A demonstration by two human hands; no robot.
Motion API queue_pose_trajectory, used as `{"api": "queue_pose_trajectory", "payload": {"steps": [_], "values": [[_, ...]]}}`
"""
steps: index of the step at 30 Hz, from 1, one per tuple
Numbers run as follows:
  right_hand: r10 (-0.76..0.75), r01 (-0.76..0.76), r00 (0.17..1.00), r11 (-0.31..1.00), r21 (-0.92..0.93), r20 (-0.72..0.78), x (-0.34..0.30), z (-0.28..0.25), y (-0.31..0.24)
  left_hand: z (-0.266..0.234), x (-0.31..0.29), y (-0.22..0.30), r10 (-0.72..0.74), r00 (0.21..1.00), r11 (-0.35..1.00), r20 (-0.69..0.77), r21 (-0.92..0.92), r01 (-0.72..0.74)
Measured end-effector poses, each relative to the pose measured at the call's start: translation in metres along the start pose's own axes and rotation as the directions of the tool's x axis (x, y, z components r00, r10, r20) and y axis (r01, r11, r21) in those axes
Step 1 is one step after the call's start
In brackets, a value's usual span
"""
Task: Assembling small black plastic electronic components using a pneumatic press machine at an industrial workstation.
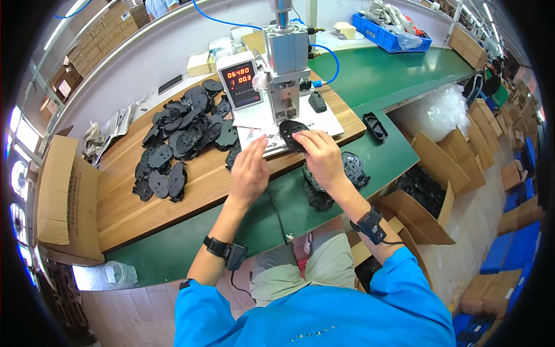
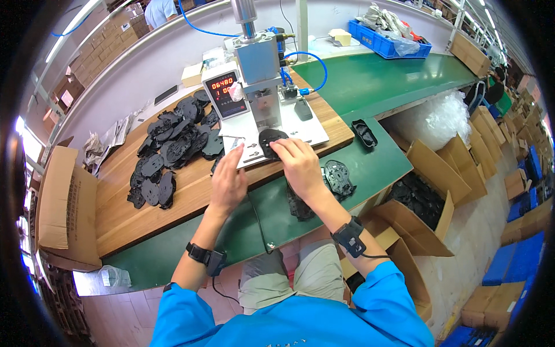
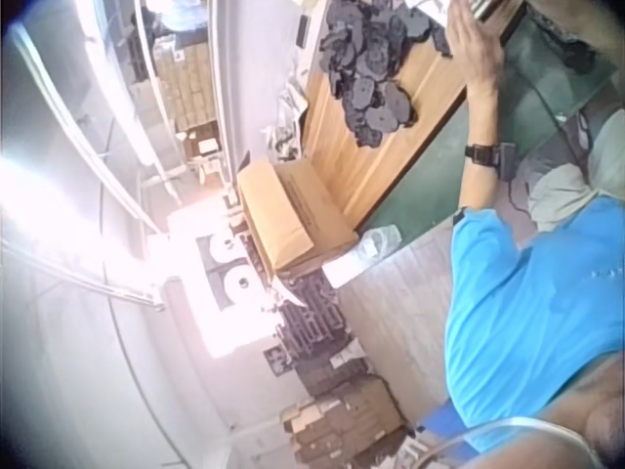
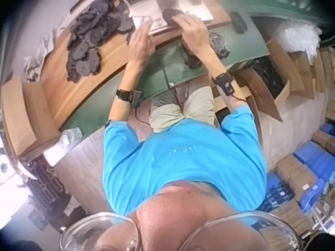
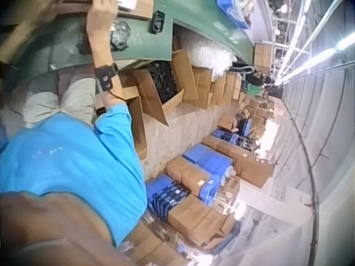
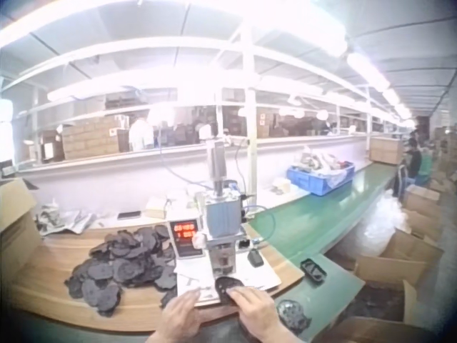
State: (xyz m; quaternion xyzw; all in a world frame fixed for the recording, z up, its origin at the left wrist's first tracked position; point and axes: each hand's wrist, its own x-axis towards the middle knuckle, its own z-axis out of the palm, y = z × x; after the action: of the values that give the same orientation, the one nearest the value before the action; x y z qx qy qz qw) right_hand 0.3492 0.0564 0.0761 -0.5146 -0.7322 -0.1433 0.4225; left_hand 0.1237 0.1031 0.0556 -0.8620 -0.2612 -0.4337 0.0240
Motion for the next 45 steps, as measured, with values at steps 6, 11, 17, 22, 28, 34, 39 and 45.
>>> {"api": "queue_pose_trajectory", "payload": {"steps": [6, 11, 17, 22, 28, 34, 39, 45], "values": [[0.009, -0.007, 1.000, 0.998, -0.069, 0.026, -0.005, 0.032, 0.014, -0.024, -0.044, -0.044, -0.215, 0.976, 0.973, 0.041, 0.094, 0.211], [0.060, -0.062, 0.992, 0.998, 0.014, 0.113, 0.001, 0.023, 0.016, -0.025, -0.066, -0.046, -0.269, 0.962, 0.960, 0.041, 0.085, 0.265], [0.062, -0.066, 0.979, 0.998, 0.013, 0.194, 0.011, 0.017, 0.014, -0.027, -0.067, -0.048, -0.372, 0.928, 0.921, 0.005, 0.122, 0.369], [0.078, -0.069, 0.970, 0.997, -0.047, 0.230, 0.011, 0.016, 0.007, -0.025, -0.071, -0.046, -0.364, 0.931, 0.925, 0.026, 0.121, 0.359], [0.097, -0.084, 0.962, 0.995, -0.059, 0.254, 0.013, 0.013, 0.006, -0.033, -0.071, -0.050, -0.406, 0.914, 0.903, 0.027, 0.165, 0.396], [0.024, 0.004, 0.971, 0.993, -0.116, 0.236, 0.006, 0.017, 0.004, -0.034, -0.070, -0.047, -0.434, 0.901, 0.882, 0.015, 0.211, 0.421], [0.053, -0.036, 0.963, 0.997, -0.067, 0.264, 0.011, 0.011, 0.008, -0.034, -0.073, -0.048, -0.400, 0.916, 0.894, -0.014, 0.212, 0.394], [0.110, -0.087, 0.955, 0.992, -0.095, 0.275, 0.012, 0.012, 0.001, -0.038, -0.075, -0.050, -0.457, 0.889, 0.869, 0.024, 0.225, 0.440]]}}
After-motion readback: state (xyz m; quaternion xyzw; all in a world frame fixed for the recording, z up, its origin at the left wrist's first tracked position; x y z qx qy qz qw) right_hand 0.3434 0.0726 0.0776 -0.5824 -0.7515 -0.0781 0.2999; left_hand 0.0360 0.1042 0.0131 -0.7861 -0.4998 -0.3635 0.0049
